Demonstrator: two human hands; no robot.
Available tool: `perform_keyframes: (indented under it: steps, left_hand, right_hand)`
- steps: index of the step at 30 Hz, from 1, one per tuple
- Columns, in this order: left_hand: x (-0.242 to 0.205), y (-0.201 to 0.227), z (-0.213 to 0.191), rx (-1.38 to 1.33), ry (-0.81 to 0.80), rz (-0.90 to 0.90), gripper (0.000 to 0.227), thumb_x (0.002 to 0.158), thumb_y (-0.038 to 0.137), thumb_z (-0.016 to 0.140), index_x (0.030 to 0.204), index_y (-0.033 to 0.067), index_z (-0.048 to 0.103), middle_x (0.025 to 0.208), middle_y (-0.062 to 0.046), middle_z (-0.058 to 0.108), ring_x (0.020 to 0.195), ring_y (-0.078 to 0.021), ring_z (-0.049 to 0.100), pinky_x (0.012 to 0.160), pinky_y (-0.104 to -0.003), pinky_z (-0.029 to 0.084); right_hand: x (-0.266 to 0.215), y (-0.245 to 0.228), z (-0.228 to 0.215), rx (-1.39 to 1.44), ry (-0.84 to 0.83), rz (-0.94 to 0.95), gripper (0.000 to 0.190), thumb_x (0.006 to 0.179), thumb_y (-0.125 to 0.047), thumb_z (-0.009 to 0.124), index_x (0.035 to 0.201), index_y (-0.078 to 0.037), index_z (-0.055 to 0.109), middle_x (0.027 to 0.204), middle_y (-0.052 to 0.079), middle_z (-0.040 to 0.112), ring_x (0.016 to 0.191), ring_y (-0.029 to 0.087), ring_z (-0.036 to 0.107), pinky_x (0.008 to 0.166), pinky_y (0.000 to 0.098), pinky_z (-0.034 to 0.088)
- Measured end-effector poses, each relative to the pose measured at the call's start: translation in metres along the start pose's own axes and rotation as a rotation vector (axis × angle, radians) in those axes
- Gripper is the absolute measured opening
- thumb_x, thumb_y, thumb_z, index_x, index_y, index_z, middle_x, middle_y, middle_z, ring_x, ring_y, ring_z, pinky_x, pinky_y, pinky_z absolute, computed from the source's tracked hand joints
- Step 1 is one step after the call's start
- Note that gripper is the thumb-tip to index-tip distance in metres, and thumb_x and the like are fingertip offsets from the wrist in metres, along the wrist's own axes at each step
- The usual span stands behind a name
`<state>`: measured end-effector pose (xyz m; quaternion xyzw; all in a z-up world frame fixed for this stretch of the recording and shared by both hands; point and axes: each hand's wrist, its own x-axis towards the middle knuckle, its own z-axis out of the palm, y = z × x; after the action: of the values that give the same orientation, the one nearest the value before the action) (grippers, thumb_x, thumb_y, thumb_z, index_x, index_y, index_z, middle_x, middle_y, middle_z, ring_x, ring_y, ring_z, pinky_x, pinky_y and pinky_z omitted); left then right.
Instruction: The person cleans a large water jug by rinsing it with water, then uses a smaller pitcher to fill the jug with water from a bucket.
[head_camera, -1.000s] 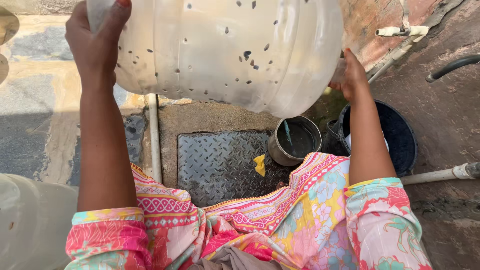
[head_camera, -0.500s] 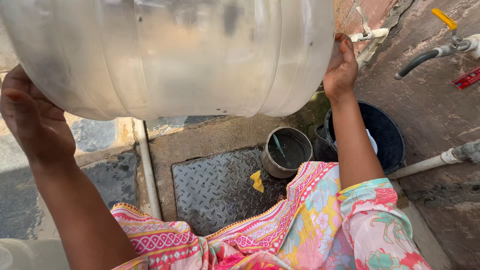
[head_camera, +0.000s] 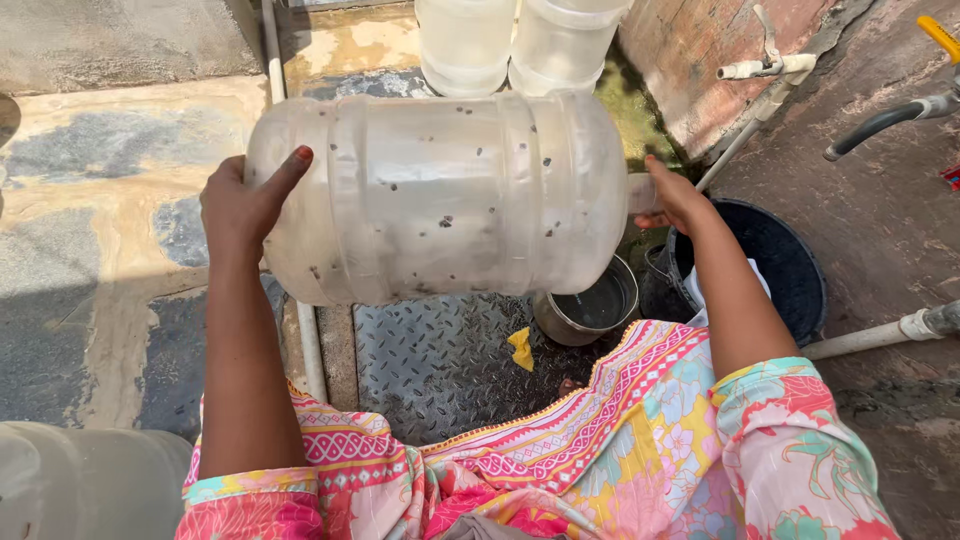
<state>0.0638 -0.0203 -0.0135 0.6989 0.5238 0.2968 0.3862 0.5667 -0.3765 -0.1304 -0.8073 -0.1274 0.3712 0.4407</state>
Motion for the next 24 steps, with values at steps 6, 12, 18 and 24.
perform_keyframes:
  steps: [6, 12, 18, 24]
  left_hand:
    - [0.018, -0.027, 0.013, 0.337, -0.197, -0.111, 0.099, 0.065, 0.084, 0.078, 0.096, -0.0108, 0.077, 0.092, -0.028, 0.073, 0.079, -0.0361, 0.072, 0.075, -0.047, 0.057]
    - [-0.039, 0.044, -0.090, -0.755, -0.148, 0.673, 0.067, 0.097, 0.041, 0.081, 0.146, -0.0013, 0.060, 0.110, -0.012, 0.077, 0.102, -0.0169, 0.078, 0.100, -0.026, 0.059]
    - [-0.051, 0.058, -0.086, -0.827, -0.025, 0.857, 0.058, 0.108, 0.053, 0.077, 0.131, 0.0030, 0.059, 0.104, -0.005, 0.063, 0.100, -0.0141, 0.063, 0.095, -0.026, 0.050]
    - [-0.051, 0.060, -0.058, -0.656, -0.009, 0.913, 0.067, 0.099, 0.062, 0.076, 0.132, 0.0061, 0.064, 0.108, -0.003, 0.061, 0.100, -0.0125, 0.059, 0.094, -0.028, 0.048]
  right_hand:
    - [0.019, 0.029, -0.005, -0.212, -0.099, 0.178, 0.076, 0.101, -0.074, 0.029, 0.113, -0.007, 0.062, 0.081, 0.008, 0.064, 0.053, 0.016, 0.052, 0.047, 0.0309, 0.041]
    - [-0.080, -0.058, -0.022, 0.608, -0.164, -0.813, 0.048, 0.112, -0.042, 0.038, 0.135, -0.003, 0.053, 0.122, 0.012, 0.061, 0.106, 0.024, 0.061, 0.090, 0.0376, 0.053]
    - [-0.085, -0.085, -0.007, 0.863, -0.107, -0.880, 0.047, 0.112, -0.038, 0.041, 0.142, -0.003, 0.052, 0.134, 0.013, 0.063, 0.118, 0.025, 0.067, 0.097, 0.0395, 0.058]
    - [-0.051, -0.056, -0.017, 0.660, 0.084, -0.647, 0.054, 0.105, -0.047, 0.043, 0.141, -0.008, 0.053, 0.128, 0.011, 0.067, 0.104, 0.021, 0.071, 0.083, 0.0383, 0.059]
